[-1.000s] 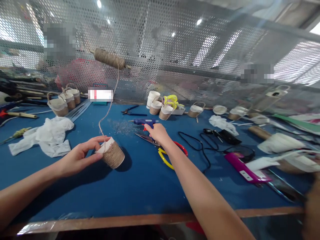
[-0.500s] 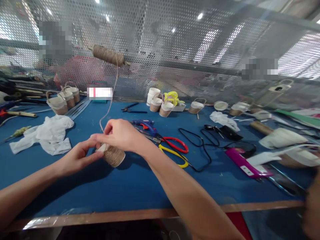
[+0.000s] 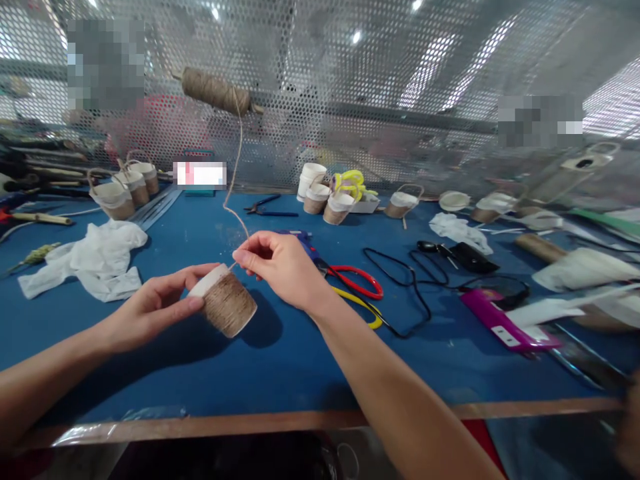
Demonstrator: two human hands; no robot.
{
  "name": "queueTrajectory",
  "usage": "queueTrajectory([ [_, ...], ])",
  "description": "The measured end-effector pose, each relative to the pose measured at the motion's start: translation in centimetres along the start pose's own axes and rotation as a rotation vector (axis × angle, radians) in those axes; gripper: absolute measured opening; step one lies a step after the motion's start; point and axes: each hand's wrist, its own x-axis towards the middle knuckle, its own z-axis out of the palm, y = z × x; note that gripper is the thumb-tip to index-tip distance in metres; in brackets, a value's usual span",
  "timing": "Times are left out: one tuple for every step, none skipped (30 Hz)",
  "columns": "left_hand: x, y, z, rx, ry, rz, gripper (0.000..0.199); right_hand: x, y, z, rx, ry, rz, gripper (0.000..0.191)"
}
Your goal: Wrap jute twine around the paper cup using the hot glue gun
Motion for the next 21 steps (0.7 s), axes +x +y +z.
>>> queueTrajectory([
  [-0.1, 0.1, 0.0, -0.008, -0.005, 0.000, 0.013, -0.1, 0.2, 0.1, 0.006, 0.010, 0.000, 0.014],
  [-0.1, 0.1, 0.0, -0.013, -0.010, -0.001, 0.013, -0.2, 0.3, 0.2, 0.012, 0.018, 0.000, 0.014],
  [-0.2, 0.2, 0.0, -0.015, -0.015, -0.003, 0.013, -0.3, 0.4, 0.2, 0.017, 0.026, 0.002, 0.014],
  [-0.2, 0.2, 0.0, -0.017, -0.019, -0.005, 0.014, -0.4, 0.5, 0.3, 0.021, 0.031, 0.006, 0.015],
  [-0.2, 0.2, 0.0, -0.018, -0.020, -0.008, 0.014, -0.5, 0.6, 0.3, 0.025, 0.034, 0.012, 0.015],
  [-0.3, 0.2, 0.0, -0.019, -0.022, -0.011, 0.014, -0.6, 0.7, 0.4, 0.030, 0.033, 0.018, 0.015],
  [-0.3, 0.2, 0.0, -0.019, -0.025, -0.015, 0.015, -0.7, 0.8, 0.4, 0.037, 0.031, 0.024, 0.015],
  [-0.4, 0.3, 0.0, -0.019, -0.027, -0.018, 0.015, -0.7, 0.9, 0.5, 0.044, 0.027, 0.030, 0.015],
  [-0.4, 0.2, 0.0, -0.019, -0.030, -0.018, 0.015, -0.8, 1.0, 0.5, 0.050, 0.024, 0.034, 0.015],
  [-0.4, 0.2, 0.0, -0.018, -0.035, -0.015, 0.015, -0.9, 1.1, 0.5, 0.054, 0.022, 0.035, 0.015],
  [-0.4, 0.2, 0.0, -0.017, -0.041, -0.010, 0.015, -0.9, 1.2, 0.6, 0.057, 0.020, 0.035, 0.015],
  [-0.5, 0.2, 0.0, -0.014, -0.047, -0.003, 0.015, -1.0, 1.3, 0.6, 0.064, 0.019, 0.035, 0.015],
  [-0.4, 0.2, 0.1, -0.011, -0.052, 0.003, 0.015, -1.0, 1.4, 0.6, 0.074, 0.019, 0.036, 0.015],
  [-0.4, 0.3, 0.1, -0.008, -0.057, 0.008, 0.015, -1.1, 1.5, 0.6, 0.087, 0.017, 0.039, 0.015],
  [-0.4, 0.3, 0.1, -0.005, -0.060, 0.011, 0.015, -1.1, 1.5, 0.7, 0.102, 0.014, 0.045, 0.016],
  [-0.4, 0.3, 0.1, -0.003, -0.063, 0.014, 0.015, -1.1, 1.6, 0.7, 0.117, 0.012, 0.052, 0.016],
  [-0.4, 0.4, 0.1, 0.000, -0.067, 0.017, 0.015, -1.1, 1.6, 0.7, 0.129, 0.007, 0.061, 0.016],
  [-0.4, 0.4, 0.1, 0.003, -0.070, 0.022, 0.014, -1.1, 1.6, 0.7, 0.140, 0.003, 0.069, 0.017],
  [-0.4, 0.5, 0.1, 0.006, -0.074, 0.030, 0.014, -1.1, 1.6, 0.7, 0.147, -0.002, 0.077, 0.017],
  [-0.4, 0.5, 0.1, 0.010, -0.077, 0.037, 0.014, -1.1, 1.6, 0.7, 0.151, -0.007, 0.083, 0.017],
  [-0.4, 0.5, 0.0, 0.014, -0.079, 0.042, 0.014, -1.1, 1.6, 0.7, 0.149, -0.009, 0.086, 0.017],
])
